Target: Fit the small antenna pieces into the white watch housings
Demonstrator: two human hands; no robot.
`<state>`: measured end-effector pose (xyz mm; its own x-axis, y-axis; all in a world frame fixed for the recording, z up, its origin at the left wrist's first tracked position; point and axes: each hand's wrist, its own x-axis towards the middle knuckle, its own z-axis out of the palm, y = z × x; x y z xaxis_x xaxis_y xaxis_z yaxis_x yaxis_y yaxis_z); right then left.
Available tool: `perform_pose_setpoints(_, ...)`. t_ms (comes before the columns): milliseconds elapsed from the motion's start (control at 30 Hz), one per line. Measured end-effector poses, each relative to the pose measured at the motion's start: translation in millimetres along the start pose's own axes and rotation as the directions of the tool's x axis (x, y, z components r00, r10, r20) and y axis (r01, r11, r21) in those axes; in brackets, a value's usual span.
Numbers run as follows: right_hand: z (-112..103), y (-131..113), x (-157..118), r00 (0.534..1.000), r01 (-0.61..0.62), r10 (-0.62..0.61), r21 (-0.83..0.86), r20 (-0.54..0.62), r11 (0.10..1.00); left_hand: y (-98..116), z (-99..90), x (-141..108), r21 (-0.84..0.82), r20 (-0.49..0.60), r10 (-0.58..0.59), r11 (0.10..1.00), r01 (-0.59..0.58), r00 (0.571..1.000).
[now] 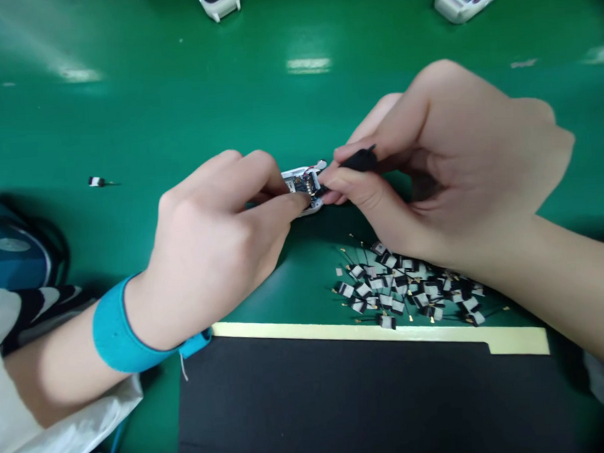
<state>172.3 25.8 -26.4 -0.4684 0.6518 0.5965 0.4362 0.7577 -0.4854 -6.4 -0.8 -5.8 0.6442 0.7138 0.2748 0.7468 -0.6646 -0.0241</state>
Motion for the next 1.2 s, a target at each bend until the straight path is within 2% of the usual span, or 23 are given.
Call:
perform_pose_setpoints(100, 1, -2, -1, 1.000, -0.010, 0.012, -0.075, 0.024, 0.997, 0, 1.6, 1, 0.015, -0.013, 0.000, 1.000, 0.000, 1.000)
perform_pose_setpoints(267, 2, -5, 1, 1.000, 0.026, -0.028, -0.151, -0.007, 0.988, 0, 1.5, 2, 0.023, -0.012, 0.000, 1.000, 0.000, 1.000)
perform_pose_setpoints(400, 1, -8, 1, 0.998, -0.010, 0.027, -0.266, 0.060, 0.964, 0, 0.7, 2, 0.039, -0.005, -0.003, 0.999, 0.003, 1.000)
perform_pose_setpoints(500, 1, -9, 1, 0.997, -0.009, 0.030, -0.309, 0.065, 0.951, 0, 1.0, 1, 0.028, -0.015, 0.001, 1.000, -0.001, 1.000)
perform_pose_setpoints(700, 5, -5, 0, 0.998, 0.062, -0.062, -0.231, 0.008, 0.971, -1, 2.9, 1, 0.007, -0.028, 0.004, 1.000, -0.003, 1.000)
perform_pose_setpoints(1000, 4, -3, 3, 0.999, 0.016, -0.010, -0.198, 0.032, 0.980, -1, 2.8, 1, 0.006, -0.015, -0.008, 1.000, 0.008, 1.000)
perform_pose_setpoints(1100, 5, -1, 4, 1.000, -0.008, 0.010, -0.114, 0.018, 0.994, -1, 2.6, 1, 0.020, -0.016, -0.002, 1.000, 0.003, 1.000)
perform_pose_setpoints(1200, 9, 2, 4, 0.999, -0.024, 0.026, 0.055, -0.027, 0.998, -2, 2.6, 2, 0.001, -0.030, 0.013, 1.000, -0.013, 0.999)
